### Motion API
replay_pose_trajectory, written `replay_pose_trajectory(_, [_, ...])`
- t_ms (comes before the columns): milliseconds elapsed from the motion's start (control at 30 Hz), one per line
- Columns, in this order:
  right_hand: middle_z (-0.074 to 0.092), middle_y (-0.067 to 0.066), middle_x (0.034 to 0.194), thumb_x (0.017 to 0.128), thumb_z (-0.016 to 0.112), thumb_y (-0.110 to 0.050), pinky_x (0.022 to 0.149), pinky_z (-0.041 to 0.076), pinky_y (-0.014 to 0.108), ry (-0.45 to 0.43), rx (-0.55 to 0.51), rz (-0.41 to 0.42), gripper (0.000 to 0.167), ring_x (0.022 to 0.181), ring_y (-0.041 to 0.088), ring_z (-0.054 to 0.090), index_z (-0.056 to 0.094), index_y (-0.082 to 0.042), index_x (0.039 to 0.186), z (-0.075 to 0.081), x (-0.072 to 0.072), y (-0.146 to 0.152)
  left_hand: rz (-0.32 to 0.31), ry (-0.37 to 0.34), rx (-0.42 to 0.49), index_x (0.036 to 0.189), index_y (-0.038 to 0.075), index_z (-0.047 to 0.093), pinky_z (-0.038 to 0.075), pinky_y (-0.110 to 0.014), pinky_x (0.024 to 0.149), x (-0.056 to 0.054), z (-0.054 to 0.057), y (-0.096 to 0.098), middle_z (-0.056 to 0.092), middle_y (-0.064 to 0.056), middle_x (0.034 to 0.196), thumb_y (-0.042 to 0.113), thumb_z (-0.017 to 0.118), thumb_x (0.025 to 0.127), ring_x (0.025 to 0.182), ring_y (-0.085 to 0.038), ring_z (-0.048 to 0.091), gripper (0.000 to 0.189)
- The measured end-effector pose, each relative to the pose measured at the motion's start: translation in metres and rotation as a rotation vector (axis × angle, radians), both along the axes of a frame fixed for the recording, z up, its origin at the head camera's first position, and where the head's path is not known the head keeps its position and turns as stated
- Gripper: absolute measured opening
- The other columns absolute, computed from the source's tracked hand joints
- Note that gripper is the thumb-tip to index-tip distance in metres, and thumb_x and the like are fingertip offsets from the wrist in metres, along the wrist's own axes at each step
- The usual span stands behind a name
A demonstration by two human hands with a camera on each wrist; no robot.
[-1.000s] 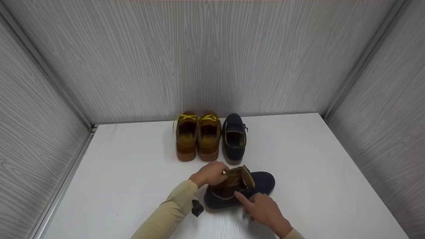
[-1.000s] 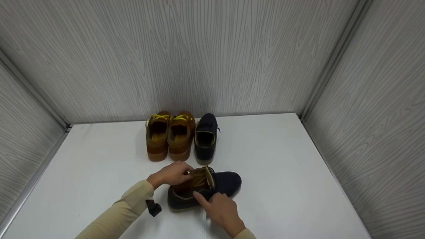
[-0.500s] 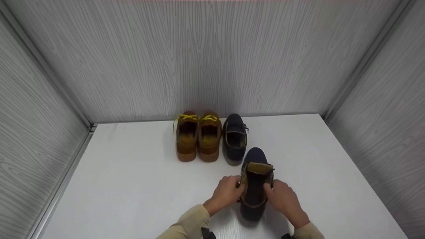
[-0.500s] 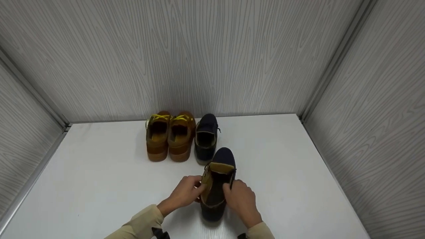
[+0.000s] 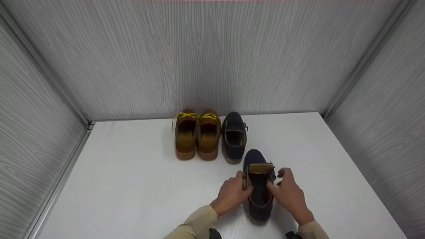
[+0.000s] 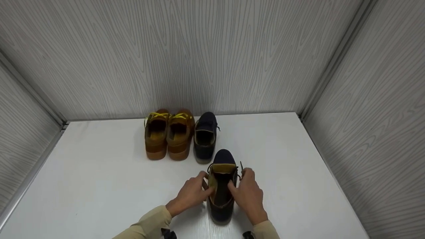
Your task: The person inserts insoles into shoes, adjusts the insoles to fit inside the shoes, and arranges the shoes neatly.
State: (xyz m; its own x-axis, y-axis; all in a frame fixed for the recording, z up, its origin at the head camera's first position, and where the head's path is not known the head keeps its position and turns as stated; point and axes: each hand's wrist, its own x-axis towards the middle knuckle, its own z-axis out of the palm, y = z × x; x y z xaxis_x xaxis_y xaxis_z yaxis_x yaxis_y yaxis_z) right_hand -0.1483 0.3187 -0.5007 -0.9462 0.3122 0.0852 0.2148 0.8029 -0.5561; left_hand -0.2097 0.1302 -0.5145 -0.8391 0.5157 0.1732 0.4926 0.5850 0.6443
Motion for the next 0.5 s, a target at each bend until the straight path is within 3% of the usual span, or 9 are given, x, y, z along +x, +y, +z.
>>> replay_pose_trajectory(133, [0.044, 0.019, 0.131, 0.083, 0.072, -0.026, 0.061, 0.051, 0.041, 0.153, 0.079, 0.069, 0.067, 0.102, 0.03, 0.06, 0.037, -0.006, 0.137, 0.004, -0.004, -0.002, 0.046, 0.21, -0.084, 0.127, 0.008, 0.044, 0.045, -0.034, 0.049, -0.006, 0.011, 0.004, 0.06, -0.007, 0.1, 0.035, 0.069, 0.084, 0.061, -0.021, 0.06, 0.057])
replay_pose_trajectory(200, [0.044, 0.019, 0.131, 0.081, 0.074, -0.021, 0.061, 0.052, 0.042, 0.2, 0.13, 0.097, 0.065, 0.1, 0.03, 0.061, 0.042, -0.007, 0.136, 0.004, -0.007, -0.004, 0.04, 0.298, -0.119, 0.133, 0.01, 0.041, 0.045, -0.034, 0.047, -0.01, 0.015, 0.008, 0.056, -0.009, 0.104, 0.033, 0.07, 0.084, 0.059, -0.022, 0.059, 0.062])
replay_pose_trajectory(300, [0.048, 0.016, 0.128, 0.08, 0.076, -0.015, 0.059, 0.051, 0.043, 0.247, 0.165, 0.093, 0.057, 0.092, 0.027, 0.063, 0.048, -0.008, 0.129, 0.001, -0.01, -0.007, 0.016, 0.387, -0.174, 0.128, 0.014, 0.045, 0.044, -0.031, 0.044, -0.015, 0.015, 0.014, 0.053, -0.008, 0.099, 0.029, 0.07, 0.085, 0.056, -0.019, 0.058, 0.053])
replay_pose_trajectory(500, [0.053, 0.011, 0.122, 0.078, 0.077, -0.004, 0.058, 0.051, 0.043, 0.324, 0.182, 0.076, 0.036, 0.084, 0.023, 0.063, 0.057, -0.011, 0.107, -0.007, -0.012, -0.008, -0.022, 0.502, -0.236, 0.104, 0.017, 0.055, 0.043, -0.03, 0.041, -0.018, 0.01, 0.019, 0.048, -0.006, 0.09, 0.023, 0.07, 0.084, 0.053, -0.017, 0.056, 0.026])
